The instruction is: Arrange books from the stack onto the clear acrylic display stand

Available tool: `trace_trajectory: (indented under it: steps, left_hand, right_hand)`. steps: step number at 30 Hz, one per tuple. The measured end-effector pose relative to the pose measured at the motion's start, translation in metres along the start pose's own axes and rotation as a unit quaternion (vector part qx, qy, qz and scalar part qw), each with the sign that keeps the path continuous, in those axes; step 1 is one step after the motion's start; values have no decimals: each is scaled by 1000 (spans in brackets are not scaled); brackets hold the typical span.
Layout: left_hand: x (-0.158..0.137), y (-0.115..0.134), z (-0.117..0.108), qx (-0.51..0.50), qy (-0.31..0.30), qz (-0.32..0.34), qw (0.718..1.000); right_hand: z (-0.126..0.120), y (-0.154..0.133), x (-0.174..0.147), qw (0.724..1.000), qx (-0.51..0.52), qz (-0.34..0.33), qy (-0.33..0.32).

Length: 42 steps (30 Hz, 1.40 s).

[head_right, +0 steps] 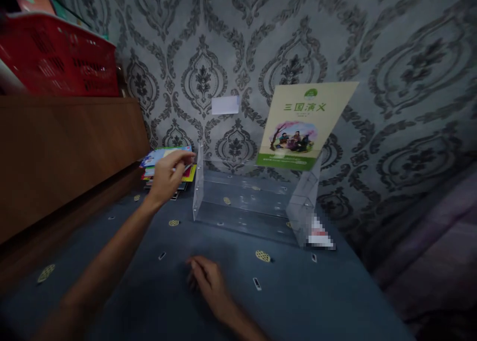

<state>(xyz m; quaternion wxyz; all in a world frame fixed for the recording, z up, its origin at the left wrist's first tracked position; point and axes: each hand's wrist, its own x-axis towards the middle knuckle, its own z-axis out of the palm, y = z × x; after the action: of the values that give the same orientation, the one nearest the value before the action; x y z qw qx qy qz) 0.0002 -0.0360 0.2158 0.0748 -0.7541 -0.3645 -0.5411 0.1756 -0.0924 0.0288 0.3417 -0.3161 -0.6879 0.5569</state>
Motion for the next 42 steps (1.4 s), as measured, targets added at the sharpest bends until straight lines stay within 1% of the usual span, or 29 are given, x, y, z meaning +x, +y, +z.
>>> trace_trajectory:
  steps: [1, 2, 3, 4, 6, 8, 11, 14, 16, 18, 20, 22, 25, 26, 29, 32, 34, 36, 38, 40, 41, 42]
  left_hand:
    - [11, -23, 11, 82, -20, -40, 996]
    - [19, -45, 23, 184, -60, -100, 976]
    - [24, -66, 34, 285, -118, -166, 937]
    - [27, -85, 44, 363, -174, -215, 890]
    - [29, -113, 60, 397, -195, -242, 864]
    - [30, -130, 71, 406, -205, -248, 855]
    - [35, -144, 80, 417, -218, -256, 845]
    - [40, -151, 82, 424, -232, -255, 837]
    - [41, -153, 78, 427, -243, -247, 836]
    - [39, -152, 70, 427, -250, -234, 837]
    - [31, -147, 56, 426, -254, -217, 841]
    - [20, -142, 37, 423, -254, -200, 846]
    - [-6, -137, 5, 415, -253, -177, 856]
    - [-16, -137, -6, 408, -248, -167, 863]
    - [-49, -139, -36, 352, -207, -128, 904]
    - [-83, -133, -59, 281, -166, -98, 940]
    - [-108, -118, -69, 235, -145, -82, 958]
    - [-137, -94, -77, 202, -134, -69, 968]
    - [-171, -65, -83, 178, -144, -48, 972]
    - [-207, -36, -88, 152, -198, -40, 968]
    - [-225, -23, -90, 141, -234, -40, 961]
    - [-241, -12, -92, 133, -271, -37, 953]
  right_hand:
    - [1, 3, 0, 1000, 6, 2, 3]
    - [1, 6, -1, 1000, 10, 3, 6]
    - [1, 8, -1, 1000, 14, 5, 9]
    - [0, 10, -1, 1000, 16, 5, 9]
    - [-2, 12, 0, 1000, 13, 3, 0]
    - [-3, 12, 0, 1000, 8, 3, -15]
    - [-5, 10, -1, 1000, 0, 6, -23]
    - [-5, 7, -1, 1000, -4, 5, -18]
    - [-5, 6, -1, 1000, 2, 9, -22]
    - [-5, 7, -1, 1000, 10, 13, -25]
    - [-5, 7, -1, 999, 12, 16, -27]
    - [-5, 6, -1, 999, 13, 16, -26]
    - [-5, 5, -1, 1000, 14, 15, -20]
    - [-5, 4, -2, 1000, 14, 14, -16]
    - [-6, 5, -2, 999, 31, 24, -7]
    - [-8, 6, 7, 994, 93, 54, 7]
    - [-10, 4, 21, 980, 175, 92, 14]
    - [-12, -1, 38, 952, 274, 137, 6]
    - [-15, -8, 56, 920, 353, 170, -17]
    - [-16, -12, 68, 895, 399, 197, -36]
    - [-16, -12, 71, 890, 404, 210, -42]
    - [-16, -11, 73, 891, 394, 222, -45]
